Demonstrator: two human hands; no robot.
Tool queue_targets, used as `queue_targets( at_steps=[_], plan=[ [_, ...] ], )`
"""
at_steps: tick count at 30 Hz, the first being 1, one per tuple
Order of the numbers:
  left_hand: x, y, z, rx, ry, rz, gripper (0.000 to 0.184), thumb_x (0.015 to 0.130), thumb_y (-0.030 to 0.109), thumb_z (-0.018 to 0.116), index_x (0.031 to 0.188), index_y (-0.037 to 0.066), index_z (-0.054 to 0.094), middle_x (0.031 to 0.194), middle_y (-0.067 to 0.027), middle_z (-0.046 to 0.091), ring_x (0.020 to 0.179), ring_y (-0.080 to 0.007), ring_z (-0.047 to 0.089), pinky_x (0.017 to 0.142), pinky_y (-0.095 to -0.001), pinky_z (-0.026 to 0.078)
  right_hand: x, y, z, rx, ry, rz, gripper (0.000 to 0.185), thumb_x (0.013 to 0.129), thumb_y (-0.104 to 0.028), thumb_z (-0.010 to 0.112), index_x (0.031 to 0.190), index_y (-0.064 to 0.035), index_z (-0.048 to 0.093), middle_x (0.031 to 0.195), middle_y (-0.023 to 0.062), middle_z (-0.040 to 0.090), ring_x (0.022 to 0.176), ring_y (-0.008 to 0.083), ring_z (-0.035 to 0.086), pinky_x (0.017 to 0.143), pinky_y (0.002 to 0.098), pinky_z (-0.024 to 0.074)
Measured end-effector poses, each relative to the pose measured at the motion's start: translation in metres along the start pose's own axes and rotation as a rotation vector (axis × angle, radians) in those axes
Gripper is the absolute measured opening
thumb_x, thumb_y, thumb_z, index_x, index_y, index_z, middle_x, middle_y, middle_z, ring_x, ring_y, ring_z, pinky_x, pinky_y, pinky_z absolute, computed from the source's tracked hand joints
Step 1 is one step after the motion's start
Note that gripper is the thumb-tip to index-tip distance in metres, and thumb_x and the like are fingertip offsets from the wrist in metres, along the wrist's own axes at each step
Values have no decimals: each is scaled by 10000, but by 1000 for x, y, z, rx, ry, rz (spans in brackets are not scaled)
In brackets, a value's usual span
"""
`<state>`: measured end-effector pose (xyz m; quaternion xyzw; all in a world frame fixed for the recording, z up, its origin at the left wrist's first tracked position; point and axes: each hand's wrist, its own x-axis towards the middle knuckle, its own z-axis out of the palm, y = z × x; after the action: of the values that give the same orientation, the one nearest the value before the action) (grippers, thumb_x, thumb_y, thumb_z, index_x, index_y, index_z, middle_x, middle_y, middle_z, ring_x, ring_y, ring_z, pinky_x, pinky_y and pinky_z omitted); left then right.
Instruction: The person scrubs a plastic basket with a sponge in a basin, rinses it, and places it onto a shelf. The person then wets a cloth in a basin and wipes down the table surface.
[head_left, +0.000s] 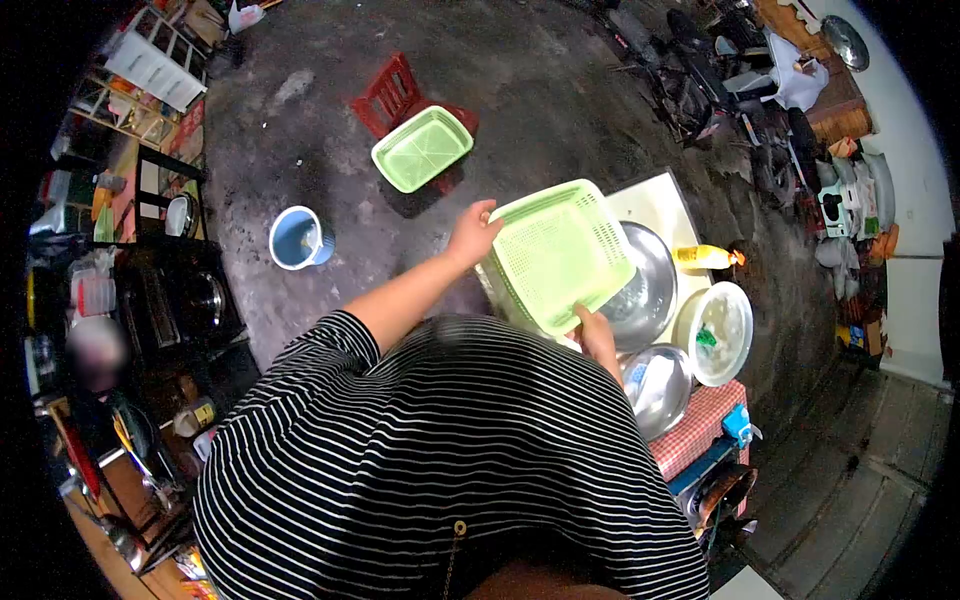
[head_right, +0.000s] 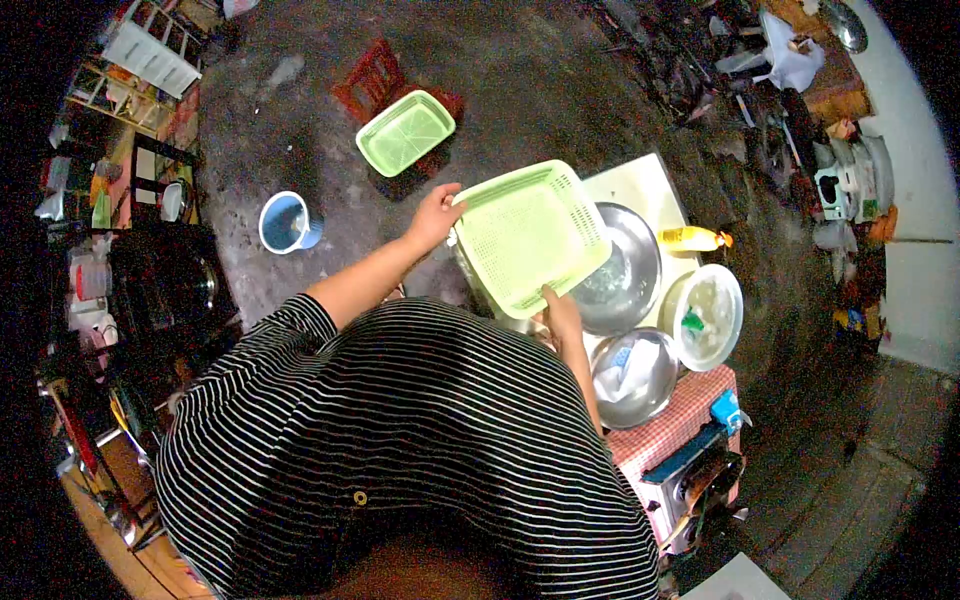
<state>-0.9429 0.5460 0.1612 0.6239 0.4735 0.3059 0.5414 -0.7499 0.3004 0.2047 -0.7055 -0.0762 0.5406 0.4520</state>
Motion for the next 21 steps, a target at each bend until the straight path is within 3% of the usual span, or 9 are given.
queue_targets(
  at_steps=[3, 7, 11, 15, 16, 17, 18, 20, 21],
  plan=[
    [13, 27, -76, -121, -101, -170, 471, 875, 75, 629, 1309, -34, 478, 1105, -121, 649, 973, -165, 617, 843, -289, 492, 10, -34, 91, 8, 78, -34, 414, 946, -219, 543, 1211, 96, 492, 1049, 166, 647, 792, 222, 669, 635, 311, 562],
    [43, 8, -161, -242, -177, -173, 627, 887, 20, 583, 1451, -7, 312, 1195, -133, 625, 1076, -182, 595, 923, -290, 464, 56, -38, 193, 53, 87, -104, 369, 950, -180, 552, 1229, 54, 491, 1035, 158, 644, 769, 193, 661, 607, 273, 562],
    [73, -18, -228, -452, -190, -200, 674, 901, 0, 559, 1486, 2, 224, 1365, -163, 494, 1170, -196, 540, 1004, -324, 415, 103, -46, 272, 43, 52, -104, 332, 949, -182, 558, 1203, 25, 509, 986, 129, 647, 706, 178, 621, 571, 278, 510],
    [91, -90, -276, -388, -123, -309, 644, 916, 77, 581, 1468, -5, 260, 1382, -161, 476, 1175, -183, 529, 955, -287, 426, 178, -37, 314, -144, 7, -63, 303, 943, -187, 561, 1173, 9, 538, 933, 117, 649, 631, 170, 590, 560, 275, 504],
    [91, -101, -284, -254, -77, -372, 598, 933, 169, 566, 1432, -33, 305, 1327, -177, 517, 1199, -223, 525, 995, -324, 425, 193, -40, 325, -213, 9, -69, 296, 941, -188, 567, 1160, 10, 546, 933, 118, 650, 625, 170, 587, 553, 278, 501],
    [93, -113, -299, -102, -171, -459, 587, 931, 199, 571, 1418, -28, 335, 1324, -164, 521, 1192, -218, 521, 977, -318, 424, 209, -43, 336, -281, 9, -73, 289, 938, -189, 573, 1146, 11, 555, 934, 119, 650, 620, 170, 584, 546, 280, 498],
    [97, -123, -316, 54, -266, -545, 578, 930, 230, 577, 1403, -24, 364, 1321, -151, 524, 1186, -213, 518, 960, -312, 424, 225, -45, 352, -75, -13, -21, 293, 931, -194, 586, 1132, 18, 566, 893, 112, 649, 595, 174, 576, 516, 304, 488],
    [97, -121, -338, 18, -232, -648, 557, 926, 281, 585, 1380, 3, 419, 1317, -120, 530, 1162, -201, 516, 921, -308, 423, 254, -58, 375, -94, -8, 65, 267, 924, -191, 594, 1089, 18, 584, 854, 105, 644, 589, 172, 576, 501, 311, 481],
    [85, -104, -349, -177, -101, -666, 543, 924, 301, 586, 1370, 25, 445, 1316, -102, 532, 1145, -194, 517, 900, -310, 422, 268, -63, 385, -103, -6, 115, 255, 920, -190, 598, 1067, 18, 593, 835, 101, 641, 587, 171, 576, 494, 314, 477]
  ],
)
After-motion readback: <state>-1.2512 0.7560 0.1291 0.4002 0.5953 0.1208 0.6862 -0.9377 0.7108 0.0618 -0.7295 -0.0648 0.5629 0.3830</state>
